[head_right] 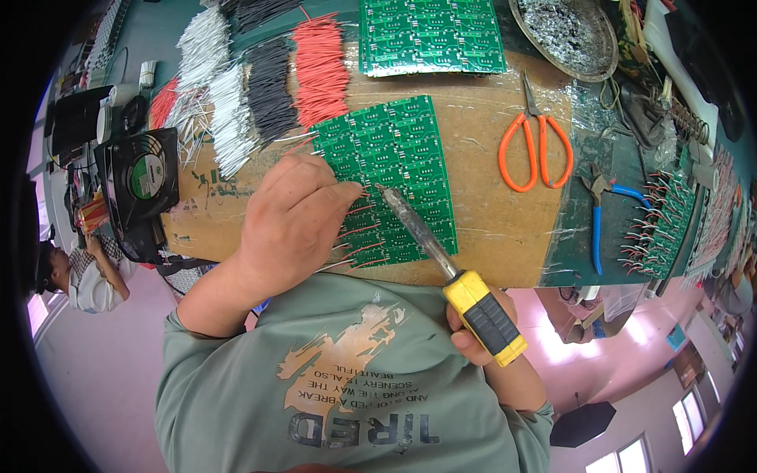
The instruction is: The person solders wires to multiple small circuit boards on a workbench using a soldering iron.
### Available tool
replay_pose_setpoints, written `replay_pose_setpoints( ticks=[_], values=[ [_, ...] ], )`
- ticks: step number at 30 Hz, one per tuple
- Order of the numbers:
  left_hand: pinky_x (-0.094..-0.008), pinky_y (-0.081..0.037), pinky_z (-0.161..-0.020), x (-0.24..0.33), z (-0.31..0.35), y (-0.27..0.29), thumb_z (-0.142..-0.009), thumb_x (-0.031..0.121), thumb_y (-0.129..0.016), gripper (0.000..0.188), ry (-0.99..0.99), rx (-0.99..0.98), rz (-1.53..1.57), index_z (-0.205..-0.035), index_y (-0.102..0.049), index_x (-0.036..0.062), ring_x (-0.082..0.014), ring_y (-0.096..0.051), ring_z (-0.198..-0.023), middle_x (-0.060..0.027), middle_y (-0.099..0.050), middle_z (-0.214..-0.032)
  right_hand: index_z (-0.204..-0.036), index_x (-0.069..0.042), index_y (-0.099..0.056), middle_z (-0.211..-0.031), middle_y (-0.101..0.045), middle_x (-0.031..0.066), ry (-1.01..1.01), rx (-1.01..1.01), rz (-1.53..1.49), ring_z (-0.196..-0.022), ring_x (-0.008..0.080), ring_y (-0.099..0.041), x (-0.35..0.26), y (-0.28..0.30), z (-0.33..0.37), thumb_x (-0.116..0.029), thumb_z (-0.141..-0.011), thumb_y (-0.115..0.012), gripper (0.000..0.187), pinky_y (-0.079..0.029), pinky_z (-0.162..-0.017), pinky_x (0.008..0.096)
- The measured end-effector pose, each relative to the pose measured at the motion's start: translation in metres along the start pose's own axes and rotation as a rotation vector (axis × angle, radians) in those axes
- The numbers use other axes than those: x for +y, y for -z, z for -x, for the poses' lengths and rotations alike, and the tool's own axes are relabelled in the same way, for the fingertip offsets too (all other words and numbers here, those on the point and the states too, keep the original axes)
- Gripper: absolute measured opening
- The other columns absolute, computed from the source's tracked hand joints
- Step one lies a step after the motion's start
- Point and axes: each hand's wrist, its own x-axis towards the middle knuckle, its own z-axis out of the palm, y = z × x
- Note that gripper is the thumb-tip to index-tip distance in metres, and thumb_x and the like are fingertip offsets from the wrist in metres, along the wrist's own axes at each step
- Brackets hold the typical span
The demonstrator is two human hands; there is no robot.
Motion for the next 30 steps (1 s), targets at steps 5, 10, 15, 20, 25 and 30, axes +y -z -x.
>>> replay_pose_setpoints(
  ticks=[5,10,15,20,25,30],
  values=[
    [-0.0403,-0.052,-0.076,0.001,-0.001,-0.001,-0.072,-0.007,-0.075,0.029,-0.001,0.004,-0.009,-0.099,-0.072,-0.0005,-0.0300,-0.061,-0.085,-0.0100,-0.061,-0.088,-0.088,-0.004,-0.062,-0.074,-0.060,0.0047,-0.010,-0.012,0.023,-0.061,0.0168,-0.057,0.001,0.003,0.003,-0.037,-0.088,-0.081,0.038,-0.044,-0.055,0.0293],
    [-0.0404,-0.052,-0.077,0.003,-0.002,-0.001,-0.073,-0.006,-0.077,0.028,0.021,0.012,-0.016,-0.099,-0.072,0.0009,-0.0300,-0.062,-0.086,-0.0097,-0.061,-0.088,-0.096,-0.002,-0.063,-0.080,-0.062,0.0047,-0.080,0.047,-0.120,-0.067,0.0169,-0.059,-0.019,-0.007,-0.002,-0.033,-0.086,-0.083,0.038,-0.047,-0.060,0.0300],
    [-0.0406,-0.052,-0.077,0.000,-0.006,0.001,-0.074,-0.005,-0.079,0.026,0.008,0.088,0.018,-0.098,-0.073,0.0031,-0.0297,-0.062,-0.086,-0.0094,-0.062,-0.088,-0.109,-0.001,-0.063,-0.090,-0.063,0.0073,-0.033,-0.068,-0.072,-0.077,0.0216,-0.062,-0.020,-0.008,-0.014,-0.038,-0.083,-0.089,0.052,-0.053,-0.072,0.0349],
    [-0.0405,-0.053,-0.076,-0.007,-0.007,0.003,-0.075,-0.005,-0.079,0.025,0.010,0.068,-0.016,-0.098,-0.074,0.0032,-0.0292,-0.063,-0.085,-0.0085,-0.063,-0.087,-0.106,-0.005,-0.066,-0.089,-0.064,0.0081,0.021,-0.119,0.093,-0.078,0.0247,-0.064,-0.020,-0.002,-0.016,-0.051,-0.084,-0.085,0.054,-0.053,-0.072,0.0361],
    [-0.0401,-0.053,-0.074,-0.010,-0.008,0.002,-0.074,-0.004,-0.080,0.025,0.007,0.084,-0.001,-0.097,-0.074,0.0033,-0.0284,-0.064,-0.082,-0.0078,-0.064,-0.084,-0.091,-0.011,-0.065,-0.082,-0.064,0.0032,-0.100,-0.098,0.315,-0.073,0.0241,-0.065,-0.025,0.003,-0.009,-0.056,-0.083,-0.081,0.048,-0.051,-0.066,0.0348],
    [-0.0401,-0.052,-0.072,-0.013,-0.009,0.006,-0.075,-0.003,-0.080,0.022,0.022,0.043,0.000,-0.095,-0.074,0.0032,-0.0288,-0.063,-0.080,-0.0081,-0.064,-0.082,-0.086,-0.011,-0.064,-0.078,-0.063,0.0032,-0.068,-0.050,0.258,-0.070,0.0232,-0.064,-0.026,0.003,-0.010,-0.043,-0.084,-0.081,0.037,-0.050,-0.064,0.0337]
  ],
)
